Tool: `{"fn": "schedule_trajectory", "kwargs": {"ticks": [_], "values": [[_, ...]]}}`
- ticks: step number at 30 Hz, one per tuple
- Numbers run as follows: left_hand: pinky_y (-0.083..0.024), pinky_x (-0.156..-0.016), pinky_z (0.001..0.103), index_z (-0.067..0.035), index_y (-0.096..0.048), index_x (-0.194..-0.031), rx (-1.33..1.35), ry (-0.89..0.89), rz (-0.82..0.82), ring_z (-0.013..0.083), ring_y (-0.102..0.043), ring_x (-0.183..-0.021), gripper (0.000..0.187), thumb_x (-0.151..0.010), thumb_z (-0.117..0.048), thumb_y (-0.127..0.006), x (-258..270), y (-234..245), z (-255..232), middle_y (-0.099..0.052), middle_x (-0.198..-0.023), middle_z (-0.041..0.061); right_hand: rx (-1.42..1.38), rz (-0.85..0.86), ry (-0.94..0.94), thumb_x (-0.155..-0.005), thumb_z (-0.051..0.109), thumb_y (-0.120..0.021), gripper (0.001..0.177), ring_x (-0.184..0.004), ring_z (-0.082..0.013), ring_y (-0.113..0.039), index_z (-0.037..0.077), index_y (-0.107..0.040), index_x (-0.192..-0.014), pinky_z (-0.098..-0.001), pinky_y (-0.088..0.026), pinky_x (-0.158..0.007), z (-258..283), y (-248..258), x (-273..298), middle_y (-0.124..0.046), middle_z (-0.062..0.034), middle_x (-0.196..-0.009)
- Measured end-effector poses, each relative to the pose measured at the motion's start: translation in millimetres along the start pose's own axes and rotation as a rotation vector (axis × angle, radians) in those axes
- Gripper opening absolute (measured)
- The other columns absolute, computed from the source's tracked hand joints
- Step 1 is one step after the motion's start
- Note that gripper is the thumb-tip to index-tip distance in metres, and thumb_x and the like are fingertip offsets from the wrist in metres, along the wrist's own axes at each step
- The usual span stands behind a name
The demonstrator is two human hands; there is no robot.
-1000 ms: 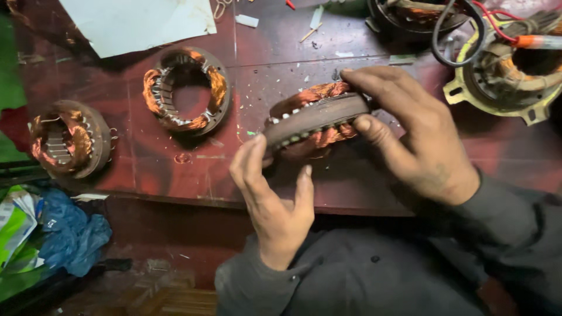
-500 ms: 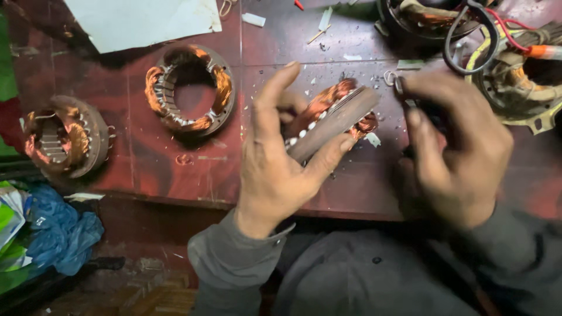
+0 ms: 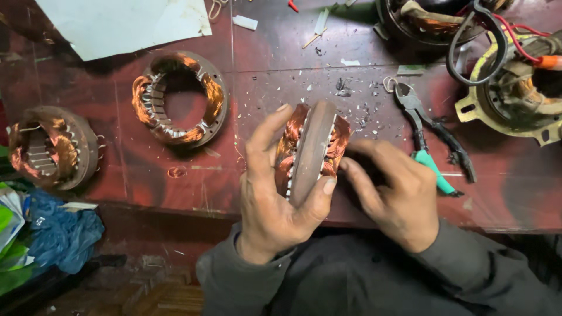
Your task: The person holds a circular stator and uses hands to strip and arrange copper windings. The person repeatedly pulls and twists the copper strands, then uses pliers to cut and adjust the wires on the workbench.
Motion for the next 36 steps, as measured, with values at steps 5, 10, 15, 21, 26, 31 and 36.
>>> {"fn": "schedule_trajectory", "kwargs": {"ticks": [5, 10, 15, 21, 26, 31, 36], "values": [[-0.059, -0.108, 0.031, 0.003, -0.029, -0.156, -0.028, -0.009, -0.023, 0.0227, -0.072, -0.121, 0.07, -0.105, -0.018, -0.071, 3, -1, 5, -0.063, -0.14, 0.021, -0.116, 0.096, -0.178, -0.089, 0.01, -0.077, 0.027, -0.077, -0.0206, -0.074, 0.001, -0.066, -0.111, -0.0298, -0.056, -0.066, -22, -14, -8, -0.073, -0.0102, -0.09], [-0.062, -0.102, 0.03, -0.001, -0.038, -0.15, -0.109, -0.02, -0.064, 0.0218, -0.076, -0.117, 0.059, -0.104, -0.017, -0.072, 2, -1, -1, -0.065, -0.137, 0.017, -0.192, 0.131, -0.35, -0.087, 0.011, -0.077, 0.026, -0.063, -0.0116, -0.065, 0.001, -0.065, -0.108, -0.0265, -0.054, -0.058, -36, -26, -9, -0.069, -0.0055, -0.075], [-0.061, -0.092, 0.03, -0.009, -0.053, -0.141, -0.255, -0.068, -0.077, 0.0244, -0.075, -0.103, 0.042, -0.104, -0.013, -0.072, 1, -4, -13, -0.069, -0.122, 0.012, -0.116, 0.037, -0.224, -0.087, 0.009, -0.078, 0.026, -0.065, -0.0079, -0.065, 0.0, -0.066, -0.109, -0.0263, -0.054, -0.061, -26, -21, -7, -0.066, -0.0052, -0.076], [-0.06, -0.083, 0.03, -0.009, -0.057, -0.139, -0.277, -0.062, -0.071, 0.0243, -0.073, -0.093, 0.041, -0.101, -0.014, -0.072, -2, -6, -14, -0.069, -0.115, 0.012, -0.166, 0.061, -0.34, -0.087, 0.011, -0.078, 0.022, -0.067, -0.0071, -0.071, 0.001, -0.067, -0.103, -0.0231, -0.058, -0.061, -37, -17, -1, -0.074, -0.0049, -0.079], [-0.056, -0.087, 0.036, -0.006, -0.059, -0.135, -0.421, 0.014, -0.096, 0.0278, -0.066, -0.096, 0.048, -0.092, -0.019, -0.075, -12, -6, -30, -0.062, -0.109, 0.016, -0.245, 0.059, -0.354, -0.089, 0.012, -0.077, 0.022, -0.072, -0.006, -0.072, 0.0, -0.067, -0.105, -0.0223, -0.059, -0.063, -36, -18, -3, -0.076, -0.0044, -0.084], [-0.042, -0.114, 0.045, -0.004, -0.051, -0.134, -0.66, -0.254, -0.132, 0.0417, -0.046, -0.133, 0.044, -0.1, -0.023, -0.07, -33, -9, -68, -0.045, -0.14, 0.025, -0.34, 0.139, -0.418, -0.086, 0.012, -0.079, 0.025, -0.069, -0.0046, -0.063, 0.0, -0.067, -0.104, -0.0222, -0.056, -0.062, -47, -25, -6, -0.073, -0.0017, -0.082], [-0.049, -0.114, 0.042, -0.001, -0.061, -0.13, -0.594, -0.137, 0.004, 0.0366, -0.06, -0.133, 0.03, -0.102, -0.008, -0.061, -47, -16, -52, -0.061, -0.138, 0.016, -0.32, 0.099, -0.425, -0.089, 0.013, -0.08, 0.022, -0.063, -0.0053, -0.058, 0.0, -0.067, -0.1, -0.0237, -0.053, -0.057, -44, -28, -6, -0.071, -0.0019, -0.076]]}}
Point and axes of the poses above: each hand's wrist, its own x-axis away from the middle knuckle, its own y-axis out of the back of the hand, z = x × y, the point moved 8 cm from there along -x, towards the middle knuckle
